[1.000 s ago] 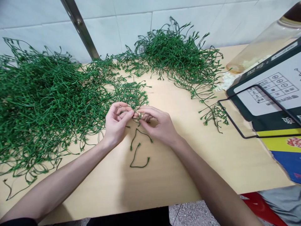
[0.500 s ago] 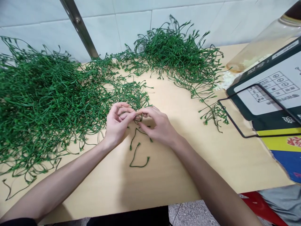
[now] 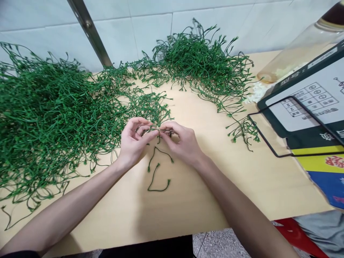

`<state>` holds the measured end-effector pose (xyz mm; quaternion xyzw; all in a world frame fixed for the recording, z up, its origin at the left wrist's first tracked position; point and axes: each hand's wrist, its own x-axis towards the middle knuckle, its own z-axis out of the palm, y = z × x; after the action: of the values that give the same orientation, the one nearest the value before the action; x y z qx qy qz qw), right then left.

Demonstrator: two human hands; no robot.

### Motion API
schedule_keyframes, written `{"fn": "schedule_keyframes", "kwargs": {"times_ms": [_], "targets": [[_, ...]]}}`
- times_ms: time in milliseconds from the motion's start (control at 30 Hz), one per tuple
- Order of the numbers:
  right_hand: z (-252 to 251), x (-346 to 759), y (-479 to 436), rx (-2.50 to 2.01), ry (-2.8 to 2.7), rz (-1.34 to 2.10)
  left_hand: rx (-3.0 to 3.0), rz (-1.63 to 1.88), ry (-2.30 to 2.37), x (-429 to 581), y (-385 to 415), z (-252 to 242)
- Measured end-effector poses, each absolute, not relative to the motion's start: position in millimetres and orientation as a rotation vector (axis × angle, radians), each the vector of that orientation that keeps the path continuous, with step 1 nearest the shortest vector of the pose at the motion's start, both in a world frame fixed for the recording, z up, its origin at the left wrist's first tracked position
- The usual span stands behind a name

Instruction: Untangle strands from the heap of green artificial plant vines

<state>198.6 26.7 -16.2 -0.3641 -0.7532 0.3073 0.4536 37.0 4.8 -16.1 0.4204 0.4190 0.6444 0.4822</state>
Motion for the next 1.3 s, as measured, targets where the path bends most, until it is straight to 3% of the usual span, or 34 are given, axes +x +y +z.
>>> {"fn": "schedule_keyframes", "kwargs": {"times_ms": [700,1100,1300], "targets": [[-10.2,201.8,28.8,-0.934,-1.963,0.46,1.139,1.509,1.121,35.7,3.4,-15.8],[-11.0,202.8,27.4,-1.028,-1.959,0.773,1.004,1.559,1.005,36.8,6.3,-19.1],[-10.2,203.2,28.9,-0.991,-2.047,0.726,0.947,1.505,0.958,35.5,4.2,-16.1]]}}
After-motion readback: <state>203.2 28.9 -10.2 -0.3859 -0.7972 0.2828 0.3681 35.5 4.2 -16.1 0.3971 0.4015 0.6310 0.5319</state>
